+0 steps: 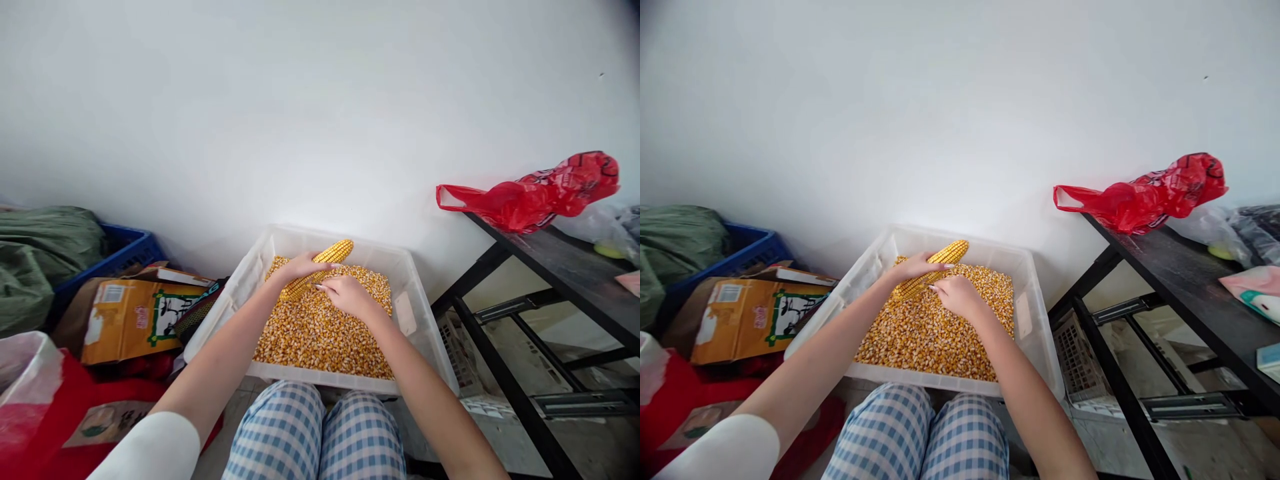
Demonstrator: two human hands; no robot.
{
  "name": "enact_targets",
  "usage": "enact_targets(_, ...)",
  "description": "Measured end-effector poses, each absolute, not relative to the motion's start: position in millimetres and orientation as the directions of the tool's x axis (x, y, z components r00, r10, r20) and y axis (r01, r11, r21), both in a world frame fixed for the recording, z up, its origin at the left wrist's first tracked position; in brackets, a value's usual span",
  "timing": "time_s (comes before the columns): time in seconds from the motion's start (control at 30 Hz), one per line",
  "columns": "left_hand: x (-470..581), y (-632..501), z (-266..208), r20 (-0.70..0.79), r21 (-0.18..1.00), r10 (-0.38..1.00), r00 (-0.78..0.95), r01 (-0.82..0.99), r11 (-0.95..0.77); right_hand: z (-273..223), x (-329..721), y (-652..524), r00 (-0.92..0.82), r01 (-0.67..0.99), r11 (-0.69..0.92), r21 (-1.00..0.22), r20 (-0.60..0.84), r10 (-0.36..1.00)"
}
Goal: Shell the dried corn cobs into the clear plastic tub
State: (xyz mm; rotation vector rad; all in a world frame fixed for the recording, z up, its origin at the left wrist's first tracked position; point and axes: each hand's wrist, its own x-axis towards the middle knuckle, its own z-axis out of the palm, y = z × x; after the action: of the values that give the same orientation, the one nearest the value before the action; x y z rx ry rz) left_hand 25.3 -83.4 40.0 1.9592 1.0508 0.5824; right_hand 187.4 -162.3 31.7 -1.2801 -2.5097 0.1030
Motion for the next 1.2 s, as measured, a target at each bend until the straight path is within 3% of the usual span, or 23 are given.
enact_targets(0.17,27,-82,40,-0.016,0.844,0.837,0.547,0.456,-0.282,30,190,-158,-0.487,0.759,0.531,-0.377,0.211,0.847)
enact_targets(0.27,28,-81,39,-0.033,0.876,0.830,0.558,0.415,-0.245,30,193,-156,-0.410,0.796,0.460,-0.394,0.209,0.888)
enact_targets(0.57,27,-84,43,-0.060,0.887,0.876,0.479,0.427,-0.173,40,196,-160,-0.385,0.875,0.444,-0.192,0.280,0.880)
enact_targets(1.2,32,-84,37,0.031,0.805,0.893,0.448,0.519,-0.289,25,167,-173,-0.279,0.958,0.287,-0.005,0.213,0.936)
